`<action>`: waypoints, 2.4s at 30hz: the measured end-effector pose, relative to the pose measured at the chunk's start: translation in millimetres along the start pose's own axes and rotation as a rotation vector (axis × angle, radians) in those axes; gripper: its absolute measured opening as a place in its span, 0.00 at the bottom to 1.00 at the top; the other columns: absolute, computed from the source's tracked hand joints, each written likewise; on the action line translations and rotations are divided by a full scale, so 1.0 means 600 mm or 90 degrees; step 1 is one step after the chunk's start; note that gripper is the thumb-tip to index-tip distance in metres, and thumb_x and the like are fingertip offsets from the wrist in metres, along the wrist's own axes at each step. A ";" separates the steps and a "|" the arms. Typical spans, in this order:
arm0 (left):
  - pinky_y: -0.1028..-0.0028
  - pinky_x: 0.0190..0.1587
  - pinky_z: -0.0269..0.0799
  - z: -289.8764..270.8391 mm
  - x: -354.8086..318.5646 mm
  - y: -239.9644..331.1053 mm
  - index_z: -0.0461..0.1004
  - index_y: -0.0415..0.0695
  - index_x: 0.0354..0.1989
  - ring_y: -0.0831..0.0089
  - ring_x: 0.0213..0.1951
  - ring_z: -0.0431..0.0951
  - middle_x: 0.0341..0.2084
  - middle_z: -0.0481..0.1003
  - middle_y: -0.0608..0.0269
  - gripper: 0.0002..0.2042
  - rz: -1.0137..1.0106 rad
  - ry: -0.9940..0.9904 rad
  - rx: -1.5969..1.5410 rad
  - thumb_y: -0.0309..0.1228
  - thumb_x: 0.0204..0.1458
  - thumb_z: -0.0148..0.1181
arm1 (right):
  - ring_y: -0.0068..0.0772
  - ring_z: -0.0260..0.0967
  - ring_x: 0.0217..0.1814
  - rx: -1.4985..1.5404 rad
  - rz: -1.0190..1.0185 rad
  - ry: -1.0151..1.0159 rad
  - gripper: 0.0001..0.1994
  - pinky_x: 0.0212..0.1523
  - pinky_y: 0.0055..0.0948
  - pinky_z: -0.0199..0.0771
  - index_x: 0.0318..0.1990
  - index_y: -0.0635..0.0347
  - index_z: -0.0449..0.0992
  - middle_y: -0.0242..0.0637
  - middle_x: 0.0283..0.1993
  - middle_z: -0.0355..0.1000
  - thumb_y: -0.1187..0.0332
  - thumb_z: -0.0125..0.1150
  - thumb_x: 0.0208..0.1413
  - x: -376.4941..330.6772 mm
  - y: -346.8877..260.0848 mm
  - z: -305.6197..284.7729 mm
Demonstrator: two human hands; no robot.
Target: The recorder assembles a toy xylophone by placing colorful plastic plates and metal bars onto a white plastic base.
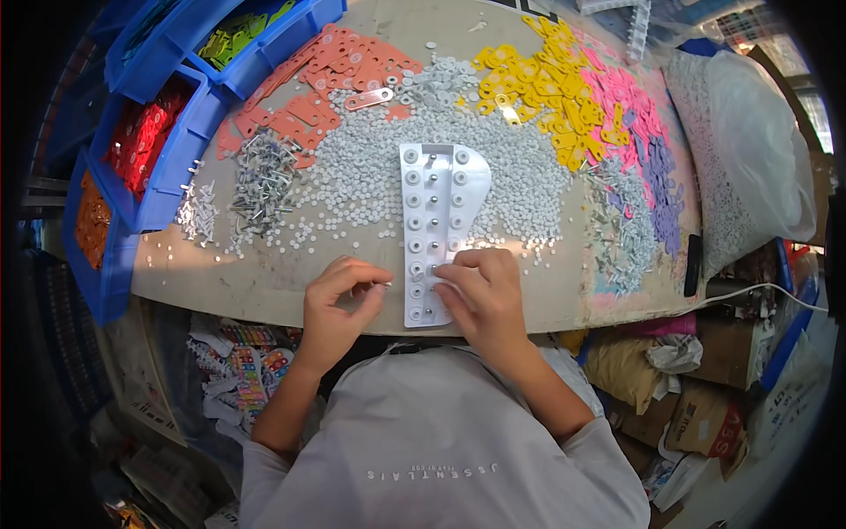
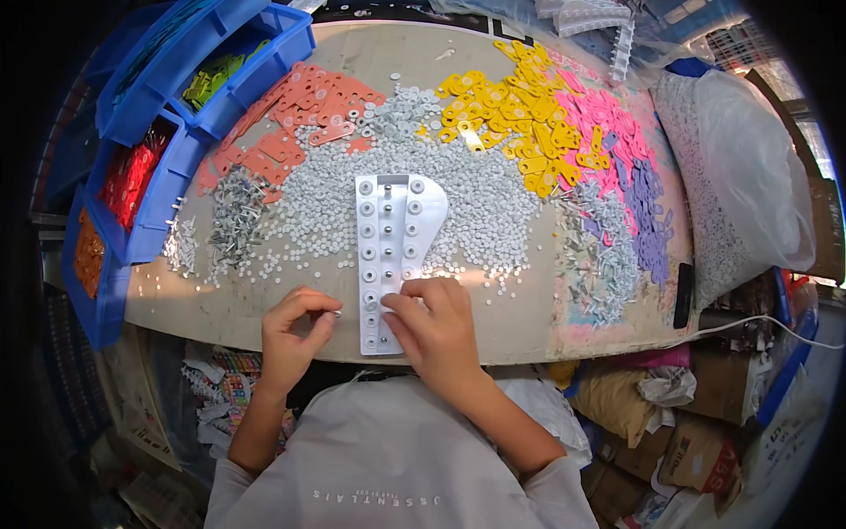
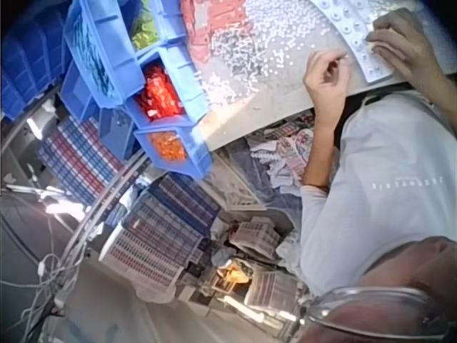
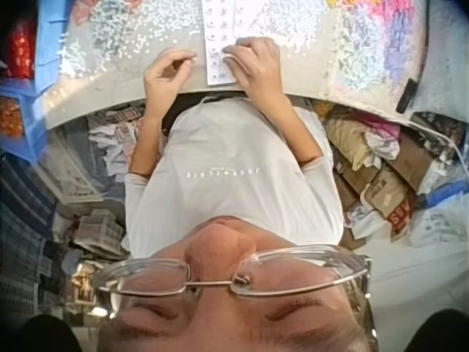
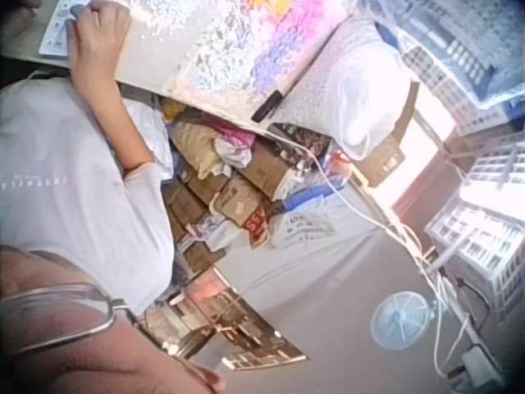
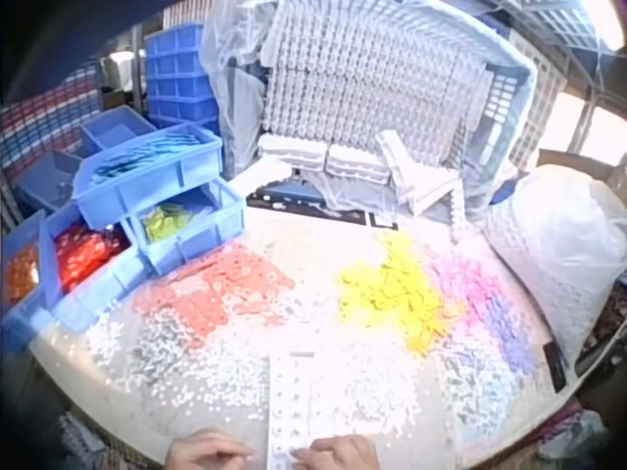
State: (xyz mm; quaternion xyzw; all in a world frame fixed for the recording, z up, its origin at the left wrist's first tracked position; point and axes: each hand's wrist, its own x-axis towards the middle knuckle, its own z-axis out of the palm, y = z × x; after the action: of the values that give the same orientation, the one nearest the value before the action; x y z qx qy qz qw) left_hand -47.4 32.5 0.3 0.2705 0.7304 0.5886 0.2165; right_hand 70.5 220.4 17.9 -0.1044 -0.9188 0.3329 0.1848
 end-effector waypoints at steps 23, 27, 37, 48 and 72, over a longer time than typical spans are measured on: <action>0.68 0.32 0.69 0.055 0.004 -0.009 0.80 0.40 0.33 0.64 0.30 0.74 0.27 0.74 0.62 0.08 0.029 0.004 0.078 0.20 0.44 0.71 | 0.41 0.68 0.44 0.073 0.050 -0.094 0.06 0.47 0.37 0.64 0.37 0.59 0.77 0.34 0.37 0.72 0.77 0.66 0.53 -0.020 0.017 -0.011; 0.67 0.30 0.68 0.053 0.002 -0.023 0.81 0.42 0.32 0.63 0.29 0.73 0.27 0.74 0.63 0.10 0.268 0.016 0.244 0.23 0.41 0.74 | 0.42 0.67 0.43 0.067 0.078 -0.093 0.06 0.46 0.38 0.65 0.37 0.60 0.77 0.35 0.38 0.72 0.78 0.66 0.52 -0.027 0.020 -0.002; 0.66 0.32 0.67 0.038 0.014 -0.034 0.81 0.40 0.36 0.64 0.28 0.72 0.25 0.73 0.64 0.14 0.351 0.036 0.235 0.29 0.41 0.76 | 0.41 0.68 0.42 -0.010 -0.088 -0.008 0.12 0.43 0.38 0.67 0.40 0.60 0.80 0.36 0.36 0.71 0.76 0.72 0.45 -0.041 0.051 0.013; 0.64 0.38 0.71 -0.039 0.251 -0.004 0.75 0.40 0.51 0.60 0.32 0.76 0.28 0.75 0.59 0.15 0.325 0.249 0.282 0.22 0.54 0.64 | 0.49 0.70 0.43 -0.108 -0.173 0.120 0.08 0.48 0.42 0.69 0.43 0.61 0.80 0.43 0.40 0.76 0.75 0.63 0.55 0.292 0.116 0.001; 0.63 0.45 0.69 -0.047 0.277 -0.063 0.78 0.43 0.45 0.61 0.39 0.76 0.35 0.78 0.61 0.10 0.394 0.266 0.414 0.24 0.54 0.63 | 0.49 0.73 0.41 -0.191 -0.247 -0.091 0.03 0.44 0.44 0.73 0.33 0.58 0.79 0.44 0.34 0.75 0.74 0.63 0.51 0.447 0.139 0.096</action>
State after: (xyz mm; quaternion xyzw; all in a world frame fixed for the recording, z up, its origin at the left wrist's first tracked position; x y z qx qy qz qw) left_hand -197.0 113.8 -30.1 0.4041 0.7896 0.4084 -0.2154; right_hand -191.3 335.1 -4.9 0.0710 -0.9714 0.1578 0.1624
